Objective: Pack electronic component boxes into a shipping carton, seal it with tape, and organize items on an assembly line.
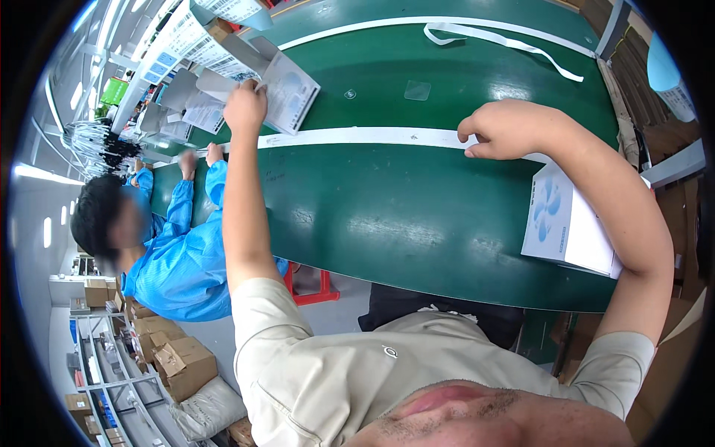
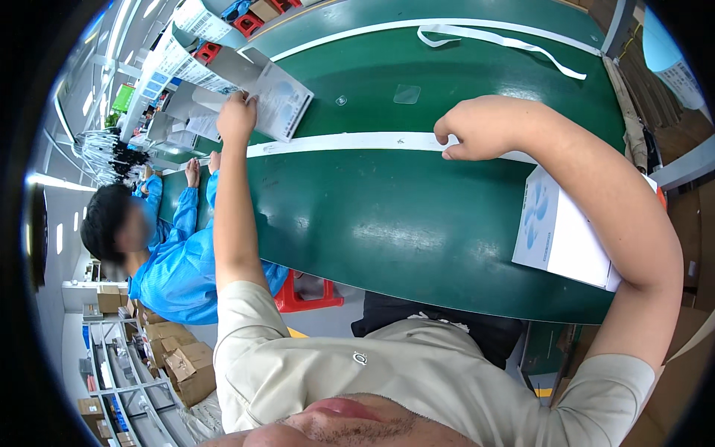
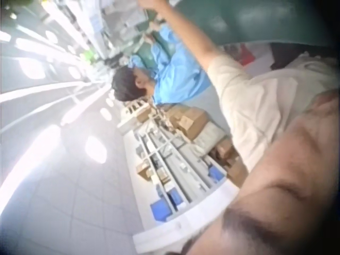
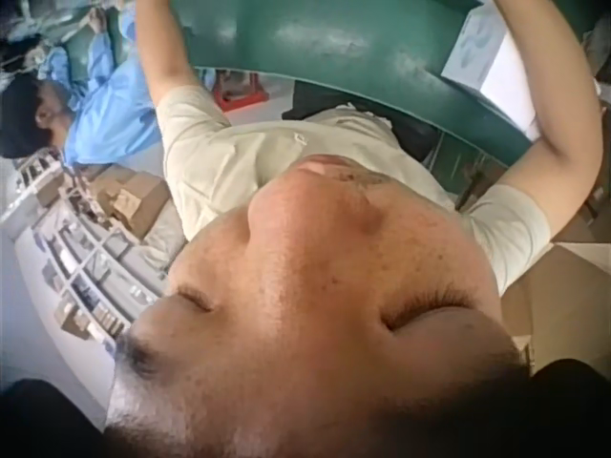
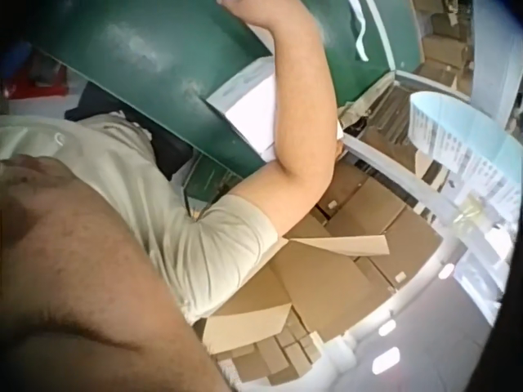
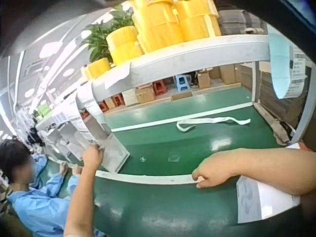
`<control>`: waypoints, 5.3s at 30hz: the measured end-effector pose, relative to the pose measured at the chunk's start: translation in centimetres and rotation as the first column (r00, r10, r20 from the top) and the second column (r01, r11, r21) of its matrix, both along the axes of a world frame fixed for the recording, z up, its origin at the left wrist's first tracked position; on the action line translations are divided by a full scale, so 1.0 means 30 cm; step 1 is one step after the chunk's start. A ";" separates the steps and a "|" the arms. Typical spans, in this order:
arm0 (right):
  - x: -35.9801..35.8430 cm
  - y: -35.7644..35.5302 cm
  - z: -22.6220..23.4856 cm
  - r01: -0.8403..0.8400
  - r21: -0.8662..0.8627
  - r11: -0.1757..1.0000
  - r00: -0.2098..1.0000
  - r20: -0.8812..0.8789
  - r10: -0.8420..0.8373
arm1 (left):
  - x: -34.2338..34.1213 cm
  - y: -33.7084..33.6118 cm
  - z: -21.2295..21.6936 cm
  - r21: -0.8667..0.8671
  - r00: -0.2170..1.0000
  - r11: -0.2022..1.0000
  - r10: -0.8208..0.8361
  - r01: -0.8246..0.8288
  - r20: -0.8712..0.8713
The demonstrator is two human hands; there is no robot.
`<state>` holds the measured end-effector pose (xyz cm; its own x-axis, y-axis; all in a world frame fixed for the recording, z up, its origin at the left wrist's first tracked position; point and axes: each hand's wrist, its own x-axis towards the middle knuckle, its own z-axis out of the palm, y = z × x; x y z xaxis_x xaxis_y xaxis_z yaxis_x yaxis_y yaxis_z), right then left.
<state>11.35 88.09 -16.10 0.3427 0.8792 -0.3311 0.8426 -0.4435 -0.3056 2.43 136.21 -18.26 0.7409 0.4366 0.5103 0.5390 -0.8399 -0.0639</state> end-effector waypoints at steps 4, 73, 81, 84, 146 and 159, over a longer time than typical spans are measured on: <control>0.012 -0.008 -0.031 -0.095 0.255 0.962 0.992 0.105 0.071 | -0.195 -0.394 0.035 -0.017 0.958 0.959 -0.281 0.283 0.058; -0.067 0.032 -0.036 -0.454 0.579 0.678 0.868 0.458 0.190 | -0.450 -0.802 -0.513 -0.559 0.573 0.128 -0.225 0.819 0.788; -0.088 0.008 0.021 -0.338 0.542 0.769 0.938 0.256 0.231 | -0.383 -1.174 -0.409 -0.556 0.590 0.208 -0.381 0.805 0.711; -0.069 -0.013 0.035 -0.171 0.404 0.899 0.982 -0.001 0.187 | -0.368 -1.280 -0.428 -0.569 0.505 -0.203 -0.295 0.797 0.811; -0.125 0.059 0.024 -0.191 0.169 0.967 0.972 0.170 0.162 | -0.249 -1.163 -0.479 -0.618 0.304 -0.171 -0.752 0.767 0.586; -0.129 0.073 0.028 -0.162 0.184 0.970 0.978 0.162 0.133 | -0.262 -1.151 -0.464 -0.616 0.288 -0.150 -0.782 0.773 0.553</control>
<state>7.49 90.29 -15.25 0.2366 0.9660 -0.1039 0.9363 -0.2553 -0.2412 -5.43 101.67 -32.18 0.8394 -0.3361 0.4271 -0.5303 -0.3340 0.7793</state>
